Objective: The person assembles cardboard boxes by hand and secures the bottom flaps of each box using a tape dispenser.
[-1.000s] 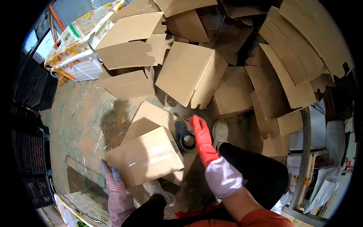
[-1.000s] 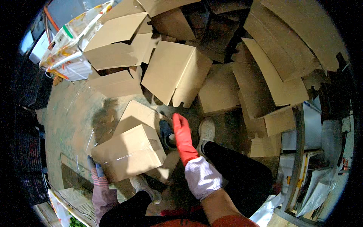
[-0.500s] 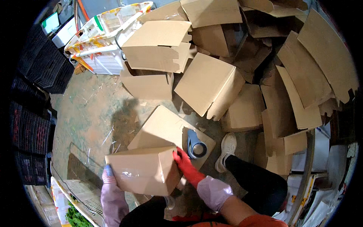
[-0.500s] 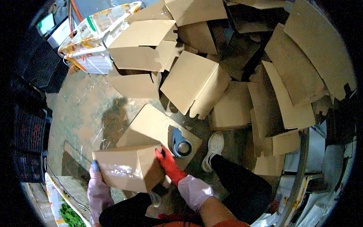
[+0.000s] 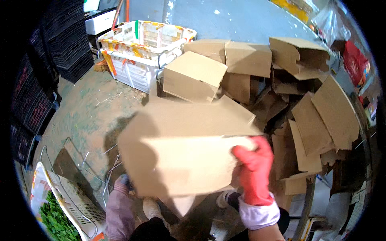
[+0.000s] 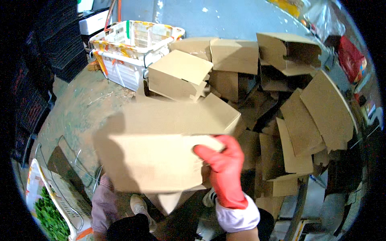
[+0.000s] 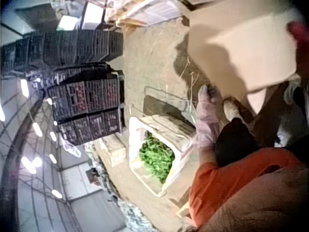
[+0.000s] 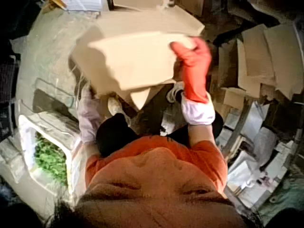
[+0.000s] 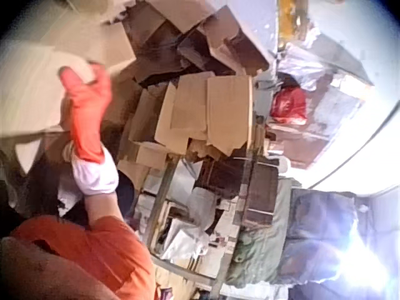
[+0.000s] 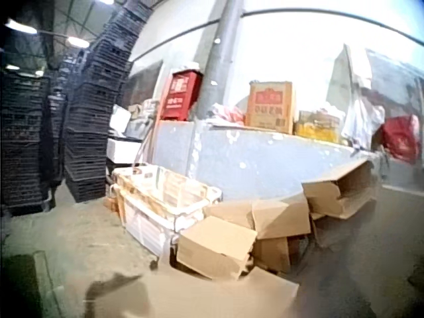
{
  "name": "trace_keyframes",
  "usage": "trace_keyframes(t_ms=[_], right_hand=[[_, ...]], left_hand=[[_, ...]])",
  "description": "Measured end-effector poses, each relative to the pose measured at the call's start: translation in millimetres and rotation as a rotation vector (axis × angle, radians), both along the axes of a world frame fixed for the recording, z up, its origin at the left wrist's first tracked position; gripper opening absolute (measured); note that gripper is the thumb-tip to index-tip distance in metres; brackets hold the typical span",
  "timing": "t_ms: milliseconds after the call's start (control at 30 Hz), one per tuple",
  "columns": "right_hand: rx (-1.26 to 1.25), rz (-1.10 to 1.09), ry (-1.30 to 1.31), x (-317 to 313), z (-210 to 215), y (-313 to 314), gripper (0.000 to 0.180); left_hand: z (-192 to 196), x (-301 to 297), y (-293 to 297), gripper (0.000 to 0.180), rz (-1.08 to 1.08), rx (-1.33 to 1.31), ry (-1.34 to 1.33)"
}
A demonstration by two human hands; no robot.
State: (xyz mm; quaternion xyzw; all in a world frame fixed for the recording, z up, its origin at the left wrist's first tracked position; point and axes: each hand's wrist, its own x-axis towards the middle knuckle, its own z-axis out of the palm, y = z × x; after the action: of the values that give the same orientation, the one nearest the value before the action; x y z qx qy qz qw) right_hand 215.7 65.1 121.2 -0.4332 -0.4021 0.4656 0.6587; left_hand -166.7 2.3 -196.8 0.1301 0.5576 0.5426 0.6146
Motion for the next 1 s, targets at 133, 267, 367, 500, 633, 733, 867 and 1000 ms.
trace_keyframes(t_ms=[133,267,367,500,633,733,867,1000], right_hand=[[0.514,-0.428,-0.376,7.2,70.0,52.9,0.036],[0.688,-0.697,-1.235,5.8,115.9,198.5,0.050],[0.650,-0.429,-1.056,0.4,51.9,207.9,0.046],[0.054,0.192,-1.068,-23.6,-103.9,120.0,0.025],[-0.489,0.539,-1.656,31.7,-271.3,16.7,0.041],[-0.597,0.535,-1.783,12.6,-320.2,-28.5,0.050],[-0.565,0.486,-1.754,5.2,-331.5,-50.1,0.058],[-0.705,0.399,-1.835,-4.4,-326.1,-41.3,0.061]], left_hand=[[-23.3,39.7,22.2,0.021,-0.067,-0.141,-0.206],[-114.2,31.5,36.1,0.023,-0.064,-0.200,-0.073],[-79.0,82.6,17.6,0.032,-0.161,-0.277,0.258],[-9.5,87.2,-46.7,0.045,-0.751,0.065,1.107],[74.9,108.5,-36.9,0.050,-1.111,0.108,1.007],[31.9,101.7,-42.0,0.044,-0.974,0.094,1.122],[-56.9,116.7,-32.5,0.038,-0.590,-0.108,0.554],[-90.7,131.8,-36.4,0.034,-0.349,-0.128,0.251]])
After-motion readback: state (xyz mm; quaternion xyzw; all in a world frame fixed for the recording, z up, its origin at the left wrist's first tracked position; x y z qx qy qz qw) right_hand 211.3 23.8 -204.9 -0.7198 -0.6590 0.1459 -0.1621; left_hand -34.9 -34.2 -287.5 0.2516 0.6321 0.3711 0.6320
